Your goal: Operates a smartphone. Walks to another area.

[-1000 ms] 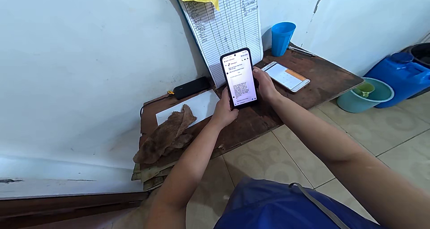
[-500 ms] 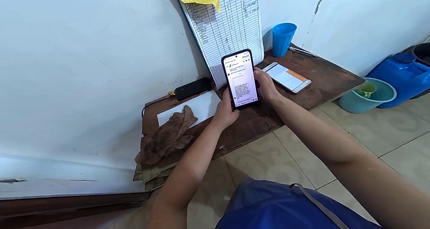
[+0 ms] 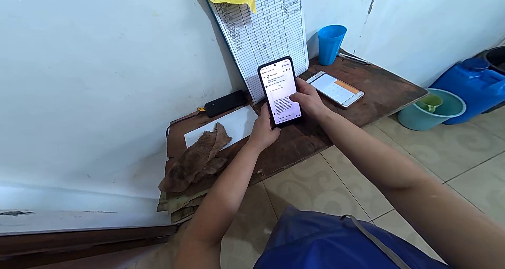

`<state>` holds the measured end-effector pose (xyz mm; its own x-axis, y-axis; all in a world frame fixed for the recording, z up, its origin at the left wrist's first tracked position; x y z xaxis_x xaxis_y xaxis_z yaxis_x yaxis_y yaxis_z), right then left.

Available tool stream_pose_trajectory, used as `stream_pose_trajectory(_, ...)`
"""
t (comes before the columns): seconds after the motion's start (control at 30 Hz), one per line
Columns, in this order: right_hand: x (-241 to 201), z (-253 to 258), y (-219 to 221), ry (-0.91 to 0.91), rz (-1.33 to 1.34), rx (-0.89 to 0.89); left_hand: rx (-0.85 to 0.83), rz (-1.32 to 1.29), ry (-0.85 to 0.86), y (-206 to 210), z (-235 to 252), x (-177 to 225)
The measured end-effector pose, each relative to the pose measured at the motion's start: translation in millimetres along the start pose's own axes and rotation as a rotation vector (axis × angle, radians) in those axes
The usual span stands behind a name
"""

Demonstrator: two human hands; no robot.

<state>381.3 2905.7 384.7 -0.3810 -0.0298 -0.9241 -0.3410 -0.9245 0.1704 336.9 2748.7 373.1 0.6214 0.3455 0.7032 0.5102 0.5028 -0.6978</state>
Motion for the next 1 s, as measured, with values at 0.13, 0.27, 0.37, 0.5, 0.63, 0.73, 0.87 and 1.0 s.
stream_pose_trajectory(0.13, -0.6, -0.9, 1.9, 0.002, -0.015, -0.016, -0.003, -0.017, -0.005, 0.1, 0.7, -2.0)
stream_pose_trajectory(0.27, -0.3, 0.1, 1.1, 0.016, -0.031, 0.004, 0.003, -0.019, -0.007, 0.1, 0.5, -0.8)
stream_pose_trajectory(0.37, 3.5, 1.9, -0.8, 0.006, -0.017, 0.002, 0.001, -0.018, -0.002, 0.1, 0.7, -1.1)
stream_pose_trajectory(0.5, 2.0, 1.3, -1.9, 0.002, -0.016, 0.008, -0.007, -0.021, -0.021, 0.8, 1.8, -1.6)
stream_pose_trajectory(0.63, 2.5, 1.8, -2.0, -0.015, -0.005, -0.005, -0.015, -0.027, -0.025, 0.7, 2.1, -2.0)
stream_pose_trajectory(0.73, 1.2, 0.4, -0.4, -0.015, 0.011, -0.018, -0.02, -0.025, -0.035, 0.6, 1.6, -1.0)
stream_pose_trajectory(0.87, 1.5, 0.1, 0.2, -0.022, 0.02, -0.02, -0.018, -0.035, -0.037, 0.5, 1.3, 0.2)
stream_pose_trajectory(1.0, 2.8, 0.3, -0.2, -0.037, 0.027, -0.019, -0.024, -0.037, -0.034, 1.0, 2.0, -2.2)
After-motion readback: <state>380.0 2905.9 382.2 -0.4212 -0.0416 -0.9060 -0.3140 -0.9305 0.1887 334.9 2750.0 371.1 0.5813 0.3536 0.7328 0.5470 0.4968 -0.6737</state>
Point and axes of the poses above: each hand's wrist, its own z-axis towards the middle knuckle, its own y-axis out of the palm, x = y × z, the point moved 5 cm from there along z, towards the middle knuckle, and after that the axes turned 9 degrees about z, right-handed, at the moved point
